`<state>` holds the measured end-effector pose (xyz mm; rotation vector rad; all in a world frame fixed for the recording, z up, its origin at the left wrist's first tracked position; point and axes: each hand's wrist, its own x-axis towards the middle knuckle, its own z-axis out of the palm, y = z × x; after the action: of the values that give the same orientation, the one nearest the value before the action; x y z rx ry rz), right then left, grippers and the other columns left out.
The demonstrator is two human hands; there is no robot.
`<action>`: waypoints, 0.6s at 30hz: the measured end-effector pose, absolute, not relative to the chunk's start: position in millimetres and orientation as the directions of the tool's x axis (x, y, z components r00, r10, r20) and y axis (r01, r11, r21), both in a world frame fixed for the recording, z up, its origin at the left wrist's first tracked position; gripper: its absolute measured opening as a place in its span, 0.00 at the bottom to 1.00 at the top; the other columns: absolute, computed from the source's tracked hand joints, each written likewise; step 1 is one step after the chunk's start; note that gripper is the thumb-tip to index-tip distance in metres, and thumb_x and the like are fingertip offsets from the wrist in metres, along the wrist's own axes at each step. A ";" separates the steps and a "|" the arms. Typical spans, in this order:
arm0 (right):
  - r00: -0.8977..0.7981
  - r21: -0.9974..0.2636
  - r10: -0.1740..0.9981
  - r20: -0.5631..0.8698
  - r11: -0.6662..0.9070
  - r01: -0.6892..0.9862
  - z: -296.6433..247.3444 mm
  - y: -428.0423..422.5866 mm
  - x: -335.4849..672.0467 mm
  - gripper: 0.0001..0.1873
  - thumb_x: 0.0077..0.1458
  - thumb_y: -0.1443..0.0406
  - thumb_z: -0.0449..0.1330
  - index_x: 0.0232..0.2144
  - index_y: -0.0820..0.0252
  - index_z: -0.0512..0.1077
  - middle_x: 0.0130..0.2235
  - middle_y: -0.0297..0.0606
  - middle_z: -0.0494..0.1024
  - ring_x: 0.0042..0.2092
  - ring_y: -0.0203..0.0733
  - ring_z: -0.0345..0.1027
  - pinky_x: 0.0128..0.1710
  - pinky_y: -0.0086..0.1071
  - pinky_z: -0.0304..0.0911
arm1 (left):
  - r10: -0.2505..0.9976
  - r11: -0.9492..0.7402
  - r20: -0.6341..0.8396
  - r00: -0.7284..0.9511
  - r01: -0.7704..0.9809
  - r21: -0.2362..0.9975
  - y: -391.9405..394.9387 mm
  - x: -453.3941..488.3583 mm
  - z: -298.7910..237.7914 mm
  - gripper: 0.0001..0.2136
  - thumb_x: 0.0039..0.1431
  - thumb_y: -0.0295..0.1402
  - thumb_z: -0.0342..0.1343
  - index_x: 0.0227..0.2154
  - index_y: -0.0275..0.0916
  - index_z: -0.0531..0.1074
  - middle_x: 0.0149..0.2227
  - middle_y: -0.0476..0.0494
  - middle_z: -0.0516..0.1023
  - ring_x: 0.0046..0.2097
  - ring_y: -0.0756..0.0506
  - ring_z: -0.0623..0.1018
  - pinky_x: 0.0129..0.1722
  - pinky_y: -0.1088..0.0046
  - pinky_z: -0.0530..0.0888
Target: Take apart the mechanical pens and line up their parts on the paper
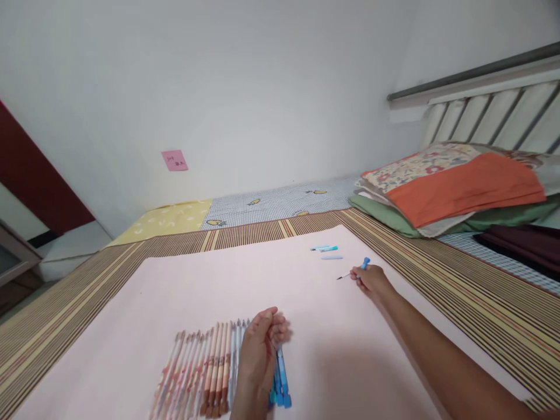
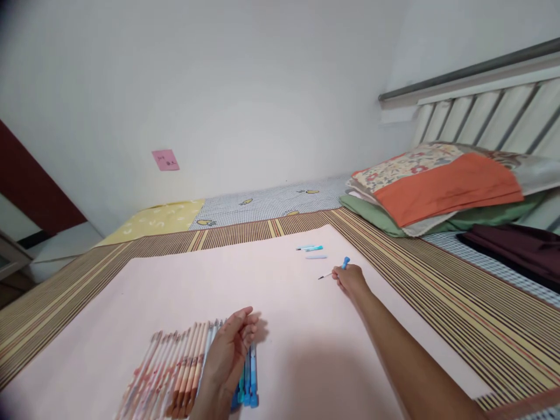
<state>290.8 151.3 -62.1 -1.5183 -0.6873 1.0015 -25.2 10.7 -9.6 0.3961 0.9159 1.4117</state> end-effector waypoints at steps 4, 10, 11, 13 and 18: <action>0.428 -0.977 0.880 -0.204 -0.211 -0.032 -53.0 168.9 279.3 0.08 0.45 0.72 0.64 0.19 0.63 0.69 0.11 0.29 0.64 0.13 0.29 0.53 0.11 0.22 0.47 | 0.950 0.167 -0.299 -0.087 -0.669 0.724 10.1 -25.8 -9.5 0.09 0.50 0.29 0.68 0.33 0.30 0.78 0.28 0.38 0.82 0.25 0.50 0.77 0.26 0.78 0.75; 0.394 -0.983 0.901 -0.179 -0.184 -0.026 -47.2 179.1 272.5 0.08 0.51 0.71 0.61 0.22 0.63 0.70 0.14 0.27 0.64 0.16 0.28 0.54 0.14 0.22 0.51 | 0.945 0.166 -0.310 -0.105 -0.662 0.731 10.7 -27.8 -10.2 0.08 0.52 0.27 0.67 0.34 0.29 0.78 0.28 0.38 0.82 0.25 0.51 0.77 0.26 0.78 0.75; 0.382 -0.982 0.906 -0.183 -0.189 -0.022 -48.4 179.3 272.2 0.08 0.52 0.71 0.61 0.22 0.63 0.70 0.14 0.28 0.64 0.16 0.28 0.54 0.15 0.22 0.51 | 0.945 0.165 -0.310 -0.105 -0.664 0.730 10.9 -27.7 -10.3 0.08 0.52 0.27 0.67 0.34 0.29 0.78 0.28 0.38 0.82 0.25 0.51 0.77 0.26 0.78 0.75; 0.358 -0.978 0.912 -0.202 -0.209 -0.018 -52.3 181.5 270.9 0.08 0.53 0.71 0.63 0.23 0.65 0.72 0.16 0.29 0.66 0.17 0.28 0.56 0.15 0.23 0.53 | 0.946 0.164 -0.308 -0.103 -0.667 0.727 11.0 -27.1 -10.7 0.08 0.52 0.27 0.67 0.34 0.29 0.78 0.28 0.38 0.82 0.25 0.50 0.77 0.26 0.78 0.75; 0.339 -0.970 0.909 -0.242 -0.234 -0.064 -61.3 200.2 266.1 0.14 0.62 0.61 0.62 0.46 0.64 0.73 0.43 0.41 0.77 0.38 0.40 0.74 0.37 0.36 0.73 | 0.944 0.163 -0.313 -0.109 -0.668 0.726 10.0 -26.3 -10.1 0.08 0.51 0.28 0.67 0.33 0.30 0.78 0.27 0.39 0.82 0.25 0.50 0.77 0.26 0.77 0.75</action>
<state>266.1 200.2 -61.3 -1.5134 -0.8022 1.1202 -26.3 10.0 -10.1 0.3857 0.9244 1.4209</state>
